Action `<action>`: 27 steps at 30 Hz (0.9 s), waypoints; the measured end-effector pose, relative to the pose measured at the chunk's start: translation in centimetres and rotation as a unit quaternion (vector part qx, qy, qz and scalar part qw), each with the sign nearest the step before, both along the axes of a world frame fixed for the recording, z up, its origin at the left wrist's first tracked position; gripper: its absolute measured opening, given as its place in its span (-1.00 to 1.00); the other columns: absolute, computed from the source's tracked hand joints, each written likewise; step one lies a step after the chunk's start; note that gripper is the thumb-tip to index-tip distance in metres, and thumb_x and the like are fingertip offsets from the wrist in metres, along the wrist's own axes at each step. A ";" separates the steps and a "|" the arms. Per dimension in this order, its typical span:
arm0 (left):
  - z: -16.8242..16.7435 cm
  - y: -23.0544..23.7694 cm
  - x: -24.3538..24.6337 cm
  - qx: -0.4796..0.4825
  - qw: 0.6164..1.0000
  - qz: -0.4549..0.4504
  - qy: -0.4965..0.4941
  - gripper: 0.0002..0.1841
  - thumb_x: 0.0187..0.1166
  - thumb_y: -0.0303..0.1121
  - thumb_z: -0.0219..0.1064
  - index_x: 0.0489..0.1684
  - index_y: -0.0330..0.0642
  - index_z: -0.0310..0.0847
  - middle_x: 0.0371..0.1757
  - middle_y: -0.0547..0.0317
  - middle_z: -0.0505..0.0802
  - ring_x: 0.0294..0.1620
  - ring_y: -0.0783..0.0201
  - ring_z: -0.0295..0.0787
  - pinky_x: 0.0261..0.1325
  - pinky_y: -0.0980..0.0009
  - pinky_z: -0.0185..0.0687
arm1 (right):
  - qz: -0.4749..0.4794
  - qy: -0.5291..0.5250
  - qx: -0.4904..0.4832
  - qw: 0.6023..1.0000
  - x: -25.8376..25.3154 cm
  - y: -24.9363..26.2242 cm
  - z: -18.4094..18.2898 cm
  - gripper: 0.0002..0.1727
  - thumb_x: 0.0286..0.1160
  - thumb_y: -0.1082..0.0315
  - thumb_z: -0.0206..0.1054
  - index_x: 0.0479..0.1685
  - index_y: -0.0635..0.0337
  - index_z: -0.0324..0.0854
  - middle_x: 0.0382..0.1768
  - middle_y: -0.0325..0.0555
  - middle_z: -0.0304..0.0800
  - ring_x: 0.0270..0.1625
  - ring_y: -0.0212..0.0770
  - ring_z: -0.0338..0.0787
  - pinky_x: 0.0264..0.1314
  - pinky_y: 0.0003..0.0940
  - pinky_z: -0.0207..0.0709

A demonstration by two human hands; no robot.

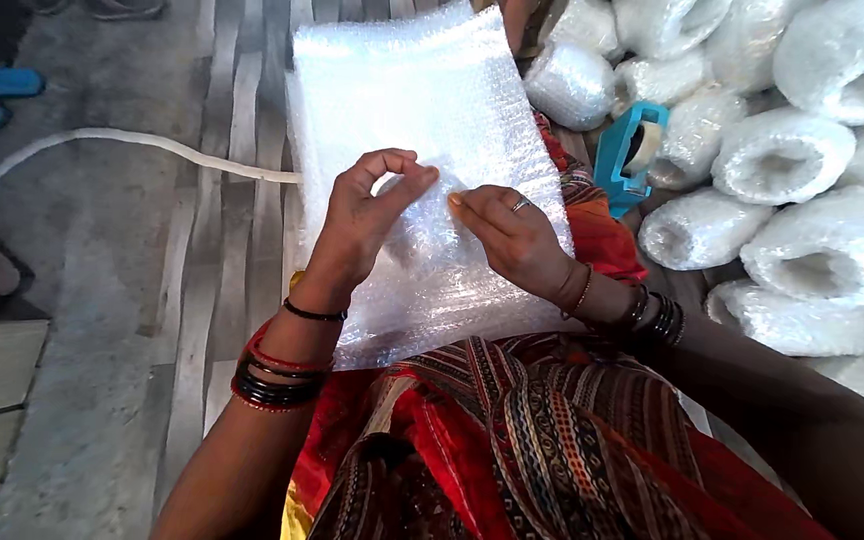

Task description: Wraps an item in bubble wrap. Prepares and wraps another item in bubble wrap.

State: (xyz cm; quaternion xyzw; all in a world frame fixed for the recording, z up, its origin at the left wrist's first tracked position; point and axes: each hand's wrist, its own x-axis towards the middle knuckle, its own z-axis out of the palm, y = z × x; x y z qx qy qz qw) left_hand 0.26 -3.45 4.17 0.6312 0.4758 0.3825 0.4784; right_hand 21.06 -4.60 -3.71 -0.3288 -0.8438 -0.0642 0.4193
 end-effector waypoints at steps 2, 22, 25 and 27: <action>0.1 0.1 0.4 0.002 1.000 -0.010 0.030 -0.61 0.54 -0.42 0.44 0.33 -0.19 0.56 0.40 0.10 0.67 0.33 0.36 0.65 0.32 0.38 0.62 | -0.007 0.010 0.002 1.000 -0.1 0.1 -0.2 -0.68 0.56 0.65 0.18 0.14 0.37 0.80 0.08 0.16 0.87 0.19 0.08 0.81 0.33 -0.21 0.61; -0.2 -0.8 1.5 -0.039 0.997 -0.015 0.059 -0.45 0.50 -0.58 0.42 0.54 -0.16 0.50 0.55 0.03 0.59 0.38 0.24 0.65 0.34 0.30 0.64 | -0.168 0.185 -0.297 0.922 8.3 -1.5 0.5 -0.60 0.62 0.46 0.24 0.39 0.43 0.62 0.45 0.33 0.61 0.37 0.12 0.75 0.32 -0.07 0.70; -0.7 -0.7 1.4 -0.031 0.998 -0.007 0.056 -0.45 0.48 -0.55 0.45 0.51 -0.11 0.53 0.52 0.11 0.64 0.34 0.30 0.68 0.30 0.33 0.68 | -0.349 0.193 -0.471 0.787 13.3 -1.6 3.9 -0.49 0.79 0.39 0.12 0.61 0.52 0.35 0.65 0.51 0.28 0.65 0.34 0.41 0.66 0.12 0.30; -0.6 -0.7 1.5 -0.032 0.998 -0.010 0.049 -0.44 0.50 -0.56 0.43 0.54 -0.12 0.50 0.52 0.08 0.63 0.34 0.28 0.68 0.30 0.33 0.67 | -0.452 0.188 -0.466 0.737 17.9 0.3 -0.6 -0.47 0.73 0.25 0.21 0.50 0.52 0.49 0.56 0.62 0.34 0.59 0.51 0.43 0.59 0.36 0.31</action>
